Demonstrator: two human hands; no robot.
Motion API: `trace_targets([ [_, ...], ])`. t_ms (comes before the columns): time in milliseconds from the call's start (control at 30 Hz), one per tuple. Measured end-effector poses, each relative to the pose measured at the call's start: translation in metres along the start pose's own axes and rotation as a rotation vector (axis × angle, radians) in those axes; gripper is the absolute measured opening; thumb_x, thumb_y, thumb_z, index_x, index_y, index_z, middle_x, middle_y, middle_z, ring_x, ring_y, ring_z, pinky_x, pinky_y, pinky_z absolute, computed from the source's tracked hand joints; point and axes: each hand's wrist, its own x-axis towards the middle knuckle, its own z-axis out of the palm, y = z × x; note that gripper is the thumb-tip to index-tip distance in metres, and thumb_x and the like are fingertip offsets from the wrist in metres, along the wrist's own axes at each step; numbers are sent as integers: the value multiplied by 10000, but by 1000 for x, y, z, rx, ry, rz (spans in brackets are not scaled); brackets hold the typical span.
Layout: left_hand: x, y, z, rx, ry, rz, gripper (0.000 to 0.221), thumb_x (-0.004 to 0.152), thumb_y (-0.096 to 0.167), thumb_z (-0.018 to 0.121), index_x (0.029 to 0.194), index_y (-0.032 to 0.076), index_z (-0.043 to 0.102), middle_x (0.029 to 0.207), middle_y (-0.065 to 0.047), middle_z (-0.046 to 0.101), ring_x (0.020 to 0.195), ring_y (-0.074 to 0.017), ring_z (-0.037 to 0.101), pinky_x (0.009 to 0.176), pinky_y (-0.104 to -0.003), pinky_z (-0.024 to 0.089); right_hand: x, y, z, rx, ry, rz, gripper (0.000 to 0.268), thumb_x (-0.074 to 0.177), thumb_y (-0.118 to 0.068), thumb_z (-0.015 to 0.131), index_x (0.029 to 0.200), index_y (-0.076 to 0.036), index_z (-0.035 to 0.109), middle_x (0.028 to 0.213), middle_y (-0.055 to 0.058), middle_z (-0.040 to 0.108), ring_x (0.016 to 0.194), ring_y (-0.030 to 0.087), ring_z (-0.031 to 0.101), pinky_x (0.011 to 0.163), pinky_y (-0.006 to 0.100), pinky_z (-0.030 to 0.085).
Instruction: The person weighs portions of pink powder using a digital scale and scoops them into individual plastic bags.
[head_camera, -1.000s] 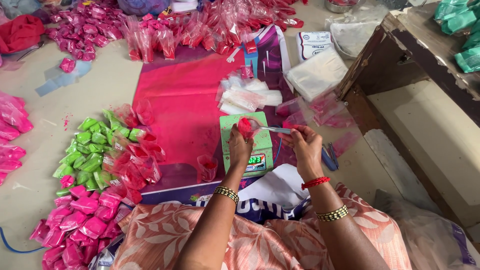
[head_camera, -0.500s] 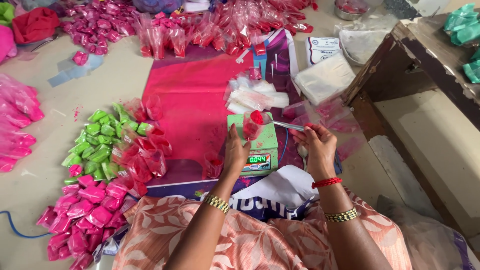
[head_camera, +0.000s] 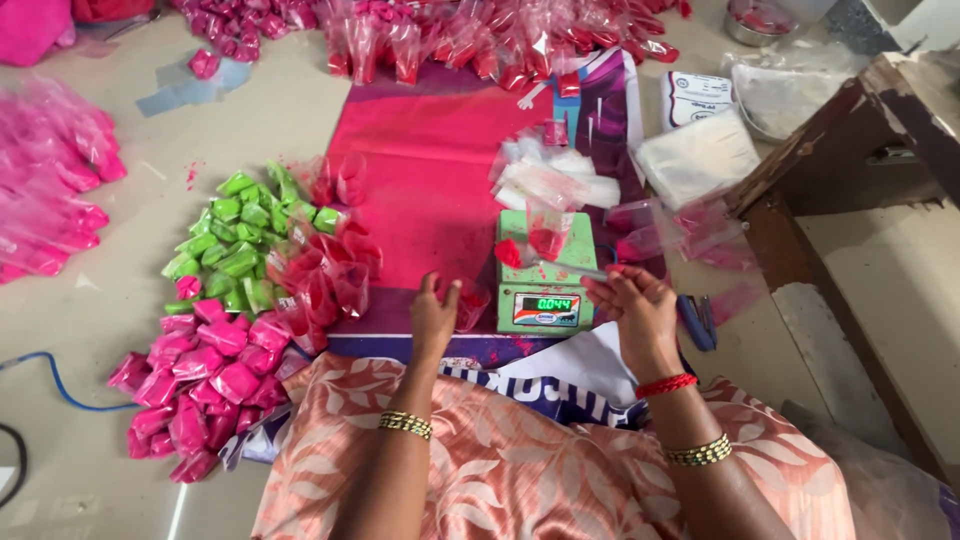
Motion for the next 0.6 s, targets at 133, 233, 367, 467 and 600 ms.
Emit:
trace_targets([
  [133,-3,6,8,-20,-10,33,460,954,224,699,1326,-8,561,1192,-299,684,1122,-447,672,982,-488,538,-3,41,3,-63,33,63,134,1035,-54,562,1087,67,587,994,141,694,971,298,751,895,386,625],
  [233,-3,8,8,-61,-13,4,406,937,149,654,1309,3,584,1192,-282,693,1124,-423,683,949,-464,557,-6,58,9,-84,6,77,139,1025,-45,565,1088,78,576,1007,119,683,995,290,763,901,387,632],
  [367,2,-2,13,-65,-58,14,368,947,100,642,1300,6,596,1201,-266,696,1129,-396,693,963,-450,559,-6,73,20,-208,-26,7,146,1032,-48,551,1101,73,593,1015,140,706,970,272,763,866,356,635],
  [467,0,6,5,-105,-97,-24,367,956,67,624,1315,4,581,1232,-249,688,1138,-364,701,981,-422,567,0,92,24,-334,-62,-93,150,1027,-35,552,1110,77,609,987,137,721,945,234,778,820,325,644],
  [600,1,9,6,-173,-181,-129,396,955,19,583,1350,29,556,1301,-216,640,1147,-339,695,958,-381,603,-26,72,63,-1109,3,-185,170,1054,-58,566,1173,-1,673,842,147,765,654,266,694,538,395,529],
])
